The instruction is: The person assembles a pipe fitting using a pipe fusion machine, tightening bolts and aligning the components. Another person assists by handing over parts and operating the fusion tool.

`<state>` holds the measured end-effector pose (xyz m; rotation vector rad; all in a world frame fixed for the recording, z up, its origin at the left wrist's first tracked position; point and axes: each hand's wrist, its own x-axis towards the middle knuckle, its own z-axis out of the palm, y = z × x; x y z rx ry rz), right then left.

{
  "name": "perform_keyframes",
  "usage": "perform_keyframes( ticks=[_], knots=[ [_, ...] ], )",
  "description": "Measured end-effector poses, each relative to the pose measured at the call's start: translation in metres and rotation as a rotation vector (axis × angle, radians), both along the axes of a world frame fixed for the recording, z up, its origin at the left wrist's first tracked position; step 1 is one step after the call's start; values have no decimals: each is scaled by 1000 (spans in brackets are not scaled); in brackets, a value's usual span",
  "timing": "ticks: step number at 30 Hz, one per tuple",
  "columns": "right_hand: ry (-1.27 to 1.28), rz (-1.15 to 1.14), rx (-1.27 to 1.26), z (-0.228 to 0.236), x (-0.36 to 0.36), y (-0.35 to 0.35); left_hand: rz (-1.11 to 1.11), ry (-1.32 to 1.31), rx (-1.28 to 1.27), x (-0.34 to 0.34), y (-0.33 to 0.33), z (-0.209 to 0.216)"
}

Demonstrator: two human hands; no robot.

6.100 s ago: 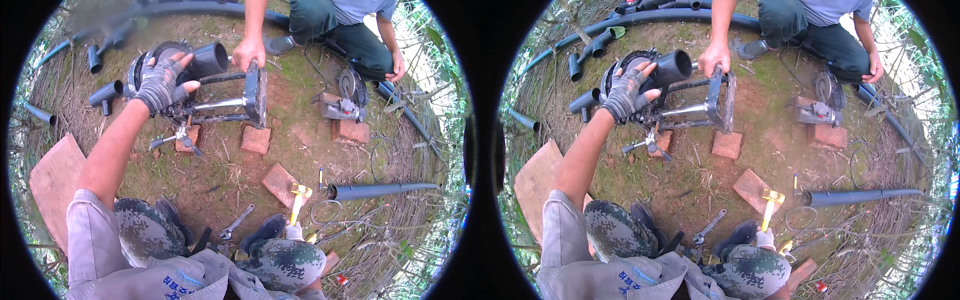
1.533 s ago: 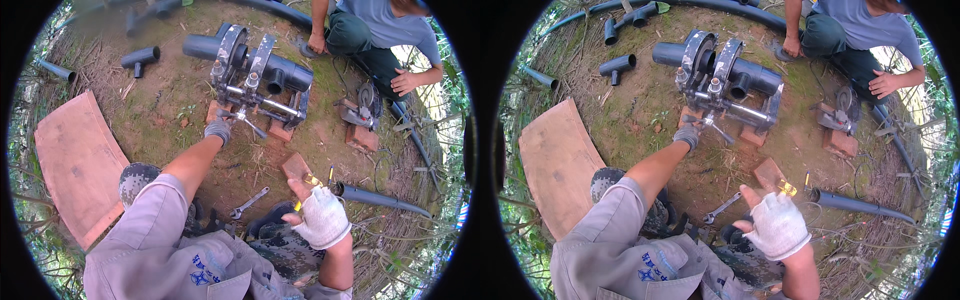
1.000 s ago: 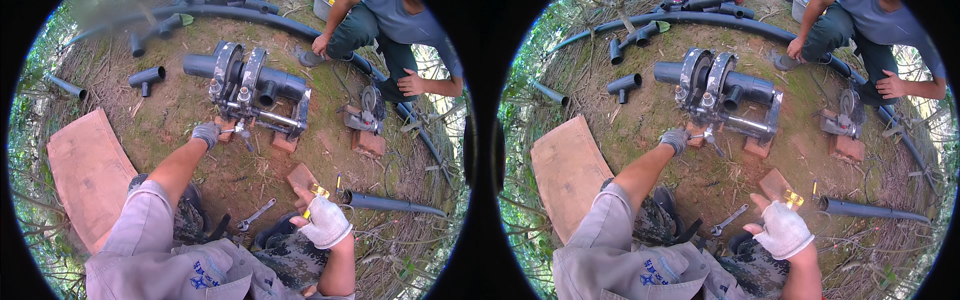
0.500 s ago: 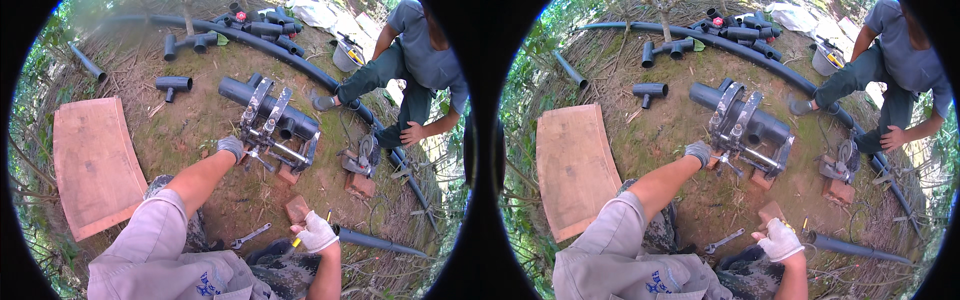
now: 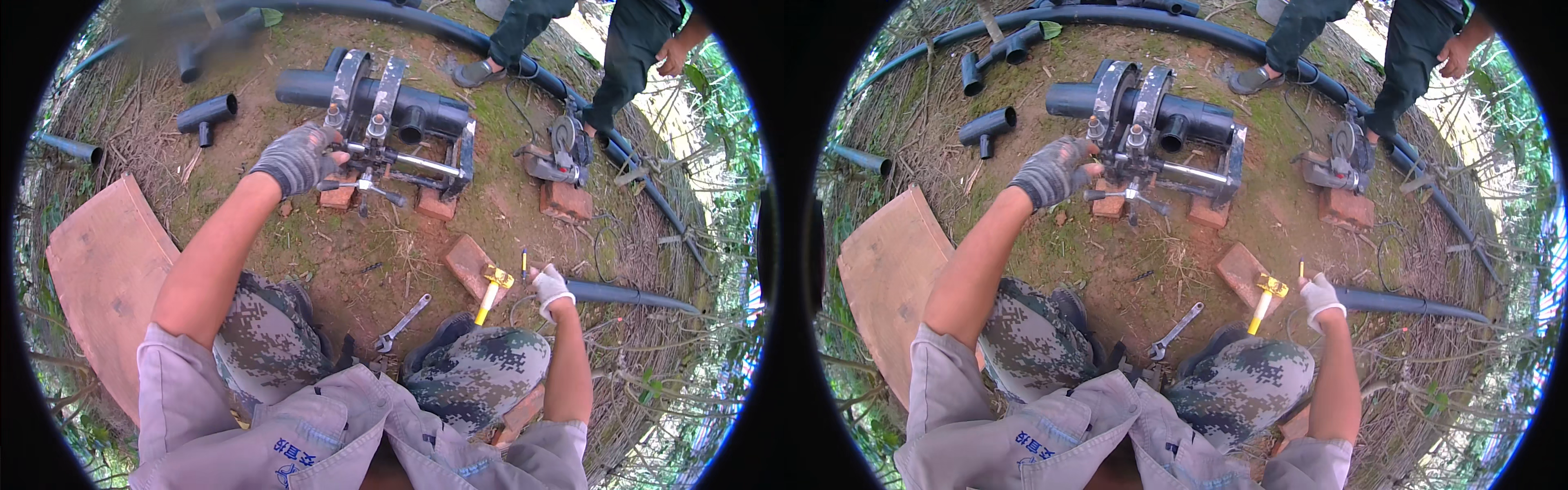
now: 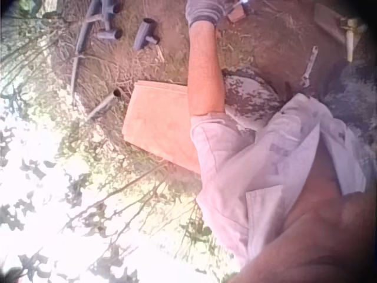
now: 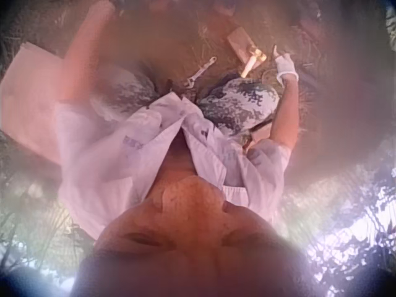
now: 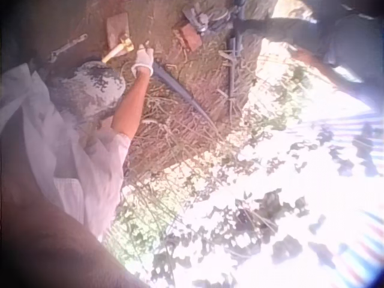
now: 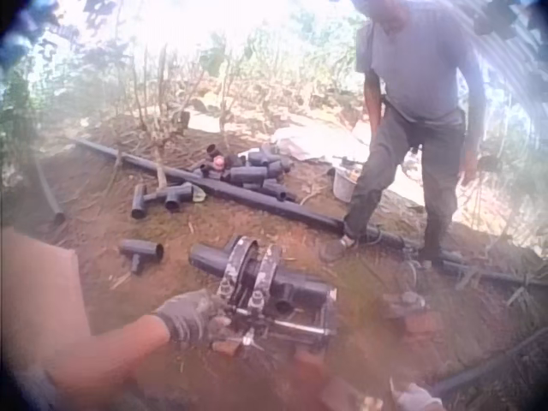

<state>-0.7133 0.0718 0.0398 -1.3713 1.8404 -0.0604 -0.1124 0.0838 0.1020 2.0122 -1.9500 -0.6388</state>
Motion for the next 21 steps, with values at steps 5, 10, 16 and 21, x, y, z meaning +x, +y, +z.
perform_keyframes(
  ticks=[5,10,16,21],
  knots=[
    [391,-81,63,-149,-5,104,47,166,-22,3,79,44],
    [270,-447,56,-166,56,126,103,121,119,-15,160,37],
    [43,-477,-171,-211,2,116,-191,128,212,-128,153,-18],
    [72,-524,-210,-233,-45,104,-461,80,645,-197,169,-96]
  ],
)
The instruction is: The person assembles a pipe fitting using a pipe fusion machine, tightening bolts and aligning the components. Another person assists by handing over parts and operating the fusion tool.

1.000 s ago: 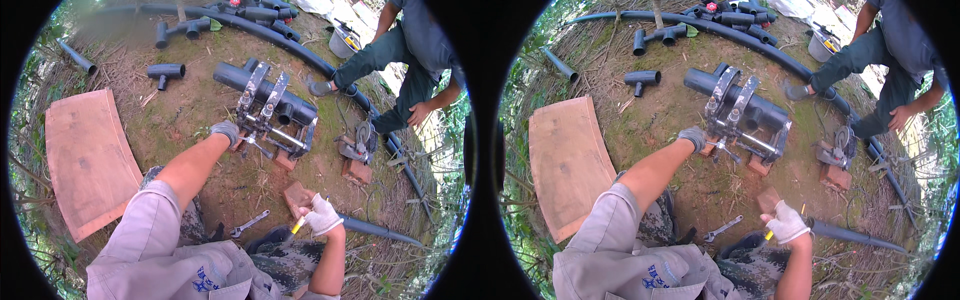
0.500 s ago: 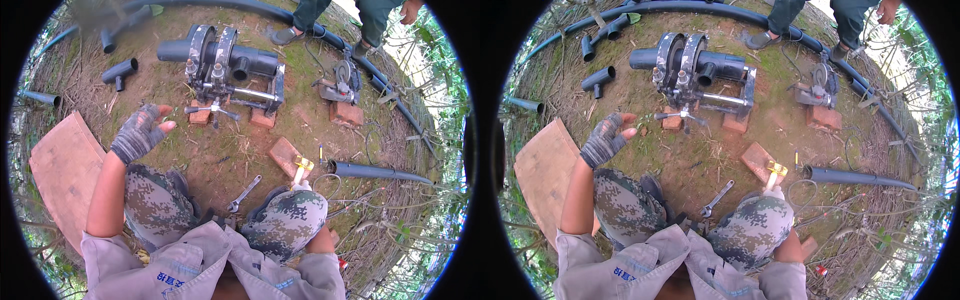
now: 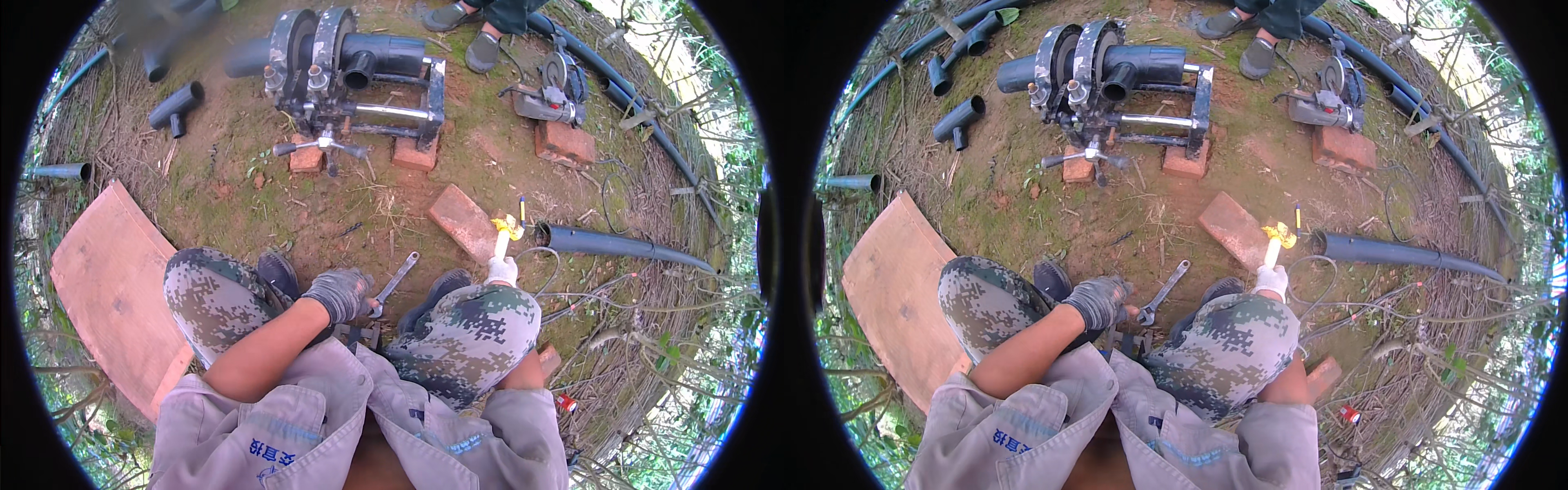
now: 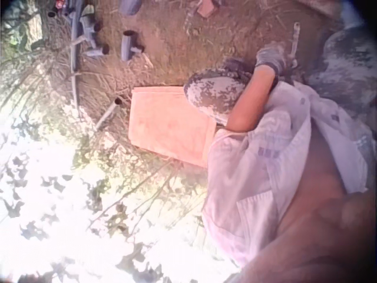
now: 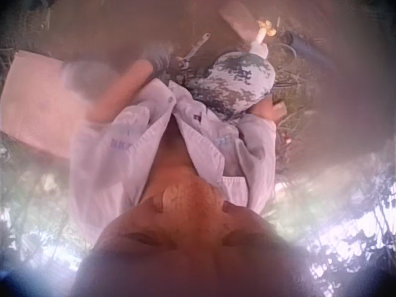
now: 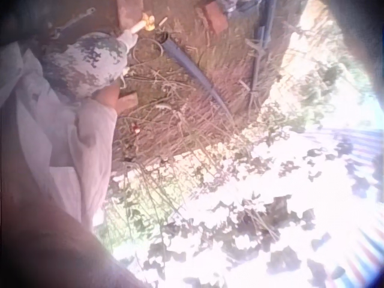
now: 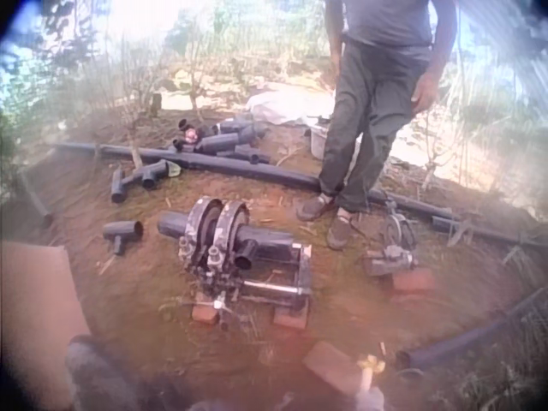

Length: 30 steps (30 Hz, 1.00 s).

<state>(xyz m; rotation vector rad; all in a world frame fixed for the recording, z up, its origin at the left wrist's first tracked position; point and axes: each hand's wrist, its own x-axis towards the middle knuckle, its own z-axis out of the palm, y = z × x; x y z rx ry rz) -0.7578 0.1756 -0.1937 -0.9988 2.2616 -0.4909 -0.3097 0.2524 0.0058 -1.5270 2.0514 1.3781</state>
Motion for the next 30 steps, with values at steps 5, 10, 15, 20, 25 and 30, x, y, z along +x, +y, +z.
perform_keyframes(
  ticks=[5,10,15,20,25,30],
  knots=[
    [-188,-196,138,49,-8,32,-305,-159,271,-18,30,-71],
    [-277,-380,146,71,-31,134,-367,-138,266,-11,55,-109],
    [-302,-609,-15,69,-31,186,-531,-245,400,-35,38,-108],
    [-310,-1078,-15,96,-55,156,-570,-214,363,-37,41,-101],
    [-221,-1303,-145,89,-135,177,-665,-95,345,-26,54,-128],
    [69,-1185,-177,91,-194,223,-624,-111,279,0,84,-176]
  ],
)
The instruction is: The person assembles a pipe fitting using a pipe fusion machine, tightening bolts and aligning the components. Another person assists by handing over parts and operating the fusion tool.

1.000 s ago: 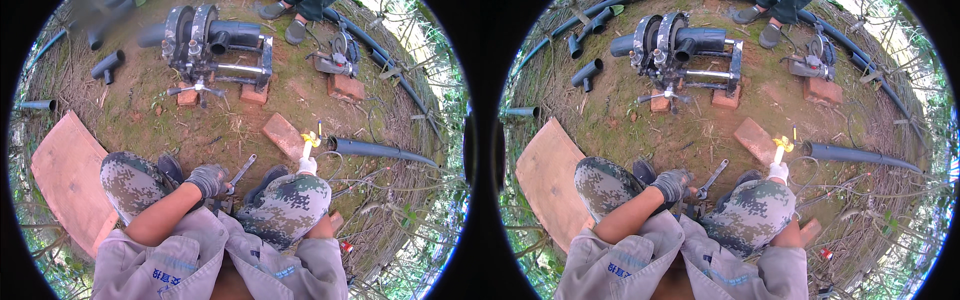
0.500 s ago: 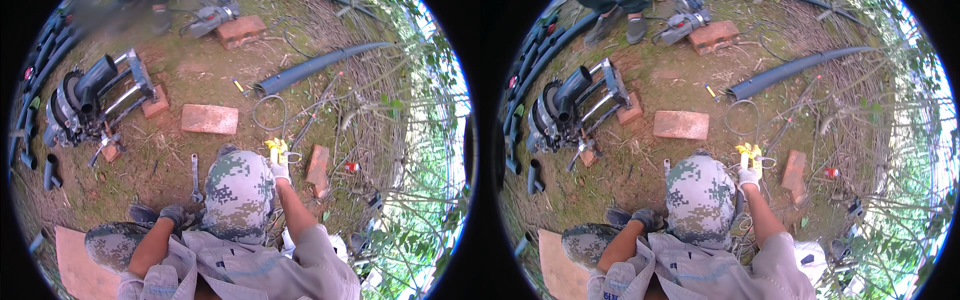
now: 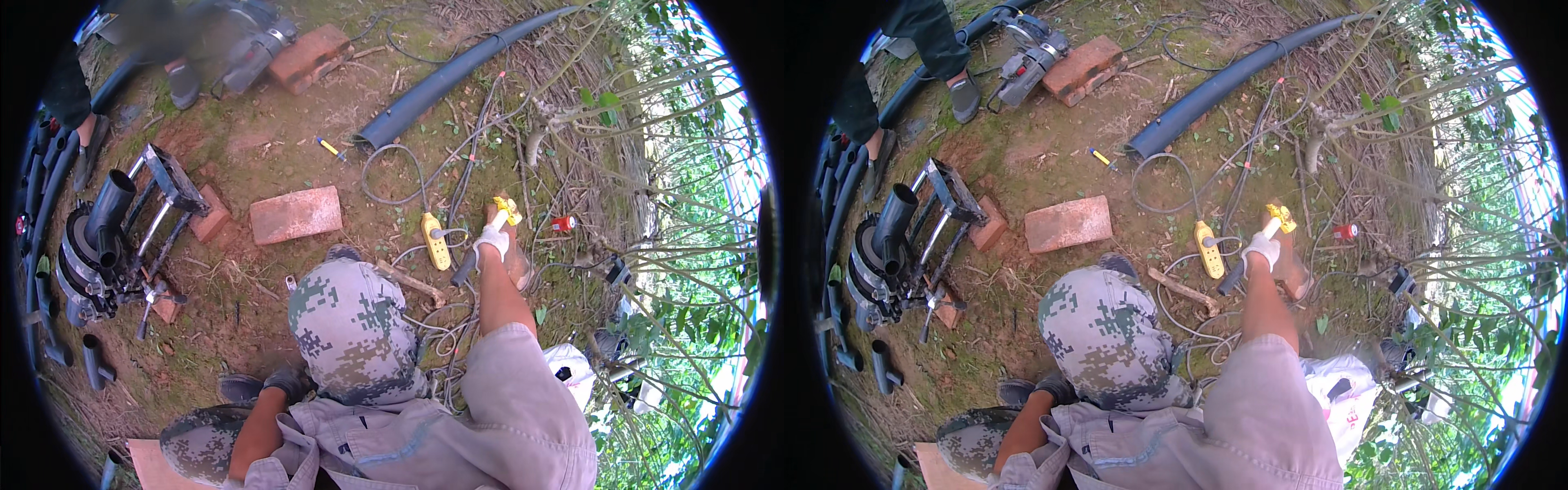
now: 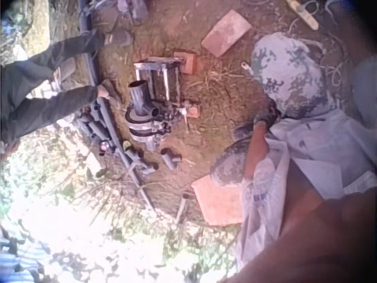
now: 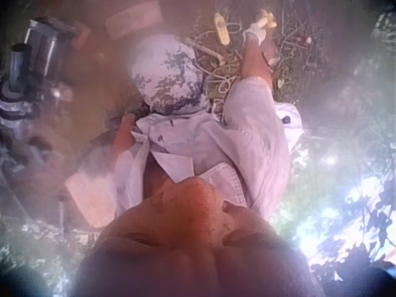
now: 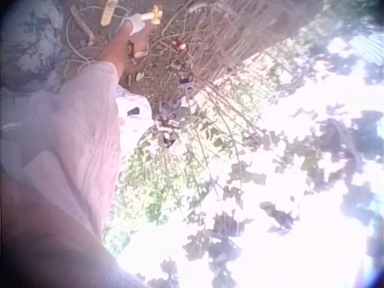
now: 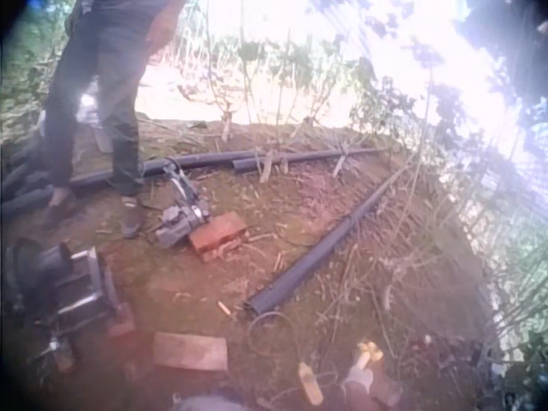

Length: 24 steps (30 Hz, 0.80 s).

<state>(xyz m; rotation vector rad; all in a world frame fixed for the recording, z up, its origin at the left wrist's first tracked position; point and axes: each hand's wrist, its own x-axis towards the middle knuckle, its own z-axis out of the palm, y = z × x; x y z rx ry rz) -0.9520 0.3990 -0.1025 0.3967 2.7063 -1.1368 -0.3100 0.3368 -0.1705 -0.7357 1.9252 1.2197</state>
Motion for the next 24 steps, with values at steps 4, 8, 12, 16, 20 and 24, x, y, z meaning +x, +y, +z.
perform_keyframes(
  ticks=[4,8,12,16,20,24],
  knots=[
    [-74,-100,336,-9,26,20,-72,-11,73,-13,-12,16],
    [-273,38,780,-38,38,88,67,-167,72,-49,-38,84],
    [72,382,867,-38,23,45,65,-186,132,-14,-13,33],
    [153,632,347,-45,-27,-91,12,-167,137,-23,-31,39],
    [88,1113,-16,-22,-8,-258,223,-145,59,-27,-105,134],
    [-101,1266,-207,21,100,-399,208,-208,-121,-14,-197,194]
  ],
)
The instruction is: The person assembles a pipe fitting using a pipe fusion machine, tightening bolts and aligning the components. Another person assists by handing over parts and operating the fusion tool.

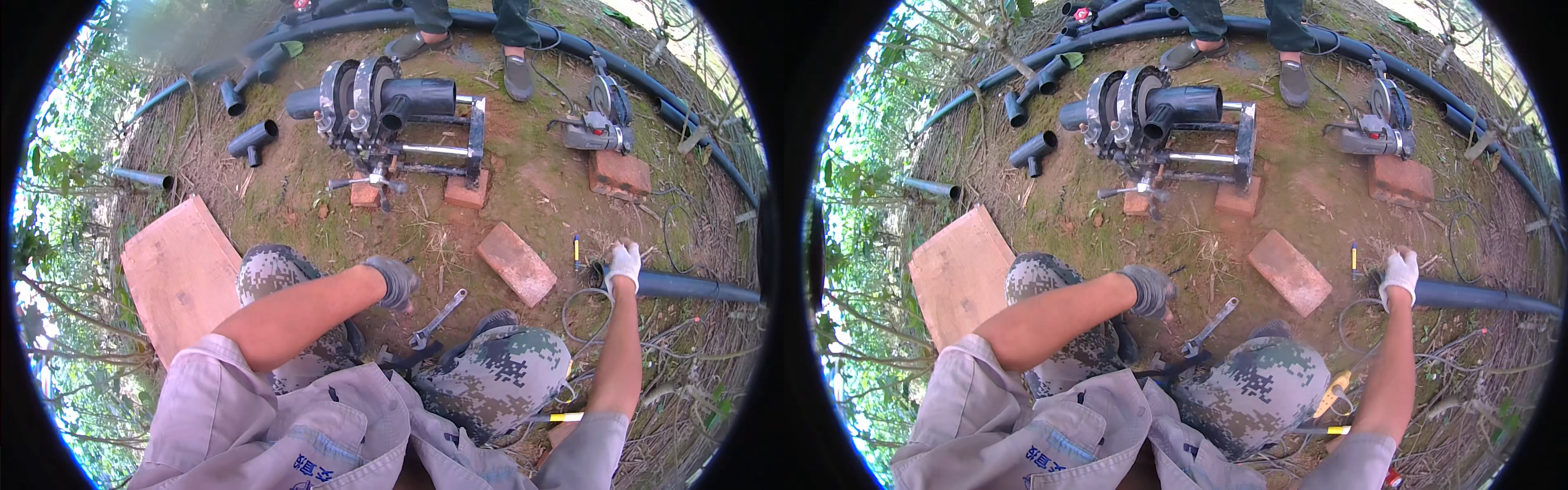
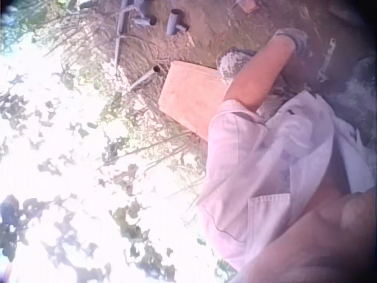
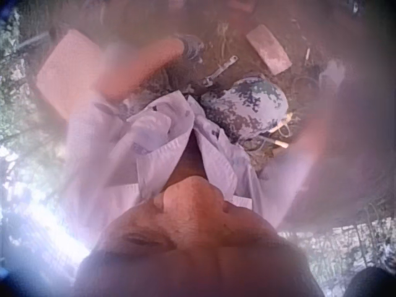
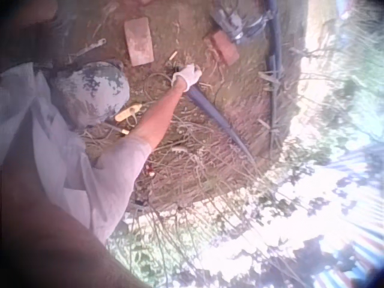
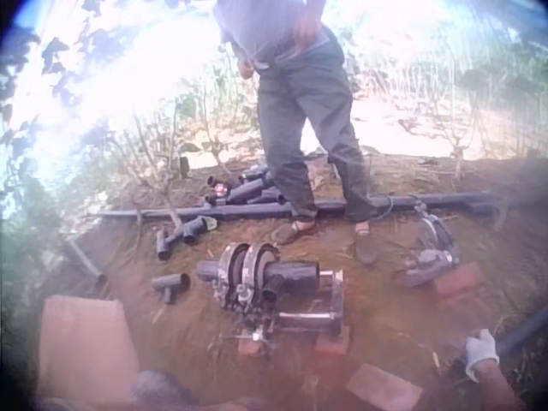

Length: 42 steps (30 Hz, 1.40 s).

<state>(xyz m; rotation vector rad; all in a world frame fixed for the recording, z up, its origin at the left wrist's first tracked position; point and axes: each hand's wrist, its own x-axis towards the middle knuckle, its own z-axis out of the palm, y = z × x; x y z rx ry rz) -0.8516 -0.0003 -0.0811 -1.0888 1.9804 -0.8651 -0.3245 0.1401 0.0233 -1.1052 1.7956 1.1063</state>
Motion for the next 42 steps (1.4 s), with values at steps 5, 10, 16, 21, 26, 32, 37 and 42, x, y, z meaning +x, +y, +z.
perform_keyframes(
  ticks=[5,10,16,21,26,32,37,42],
  knots=[
    [33,525,82,45,178,-74,-28,-50,91,11,2,-93],
    [-59,855,211,53,273,-117,121,52,419,13,140,-178],
    [-178,699,38,4,318,-150,193,92,484,10,169,-217],
    [-146,617,-32,-20,358,-130,209,93,530,22,167,-227],
    [-72,661,65,-31,354,-117,175,75,510,34,160,-227],
    [37,788,-115,-26,342,-97,110,32,426,44,147,-215],
    [301,808,-232,-2,329,-86,65,7,348,53,137,-213],
    [447,823,47,39,349,-73,60,9,299,64,143,-217]
  ],
)
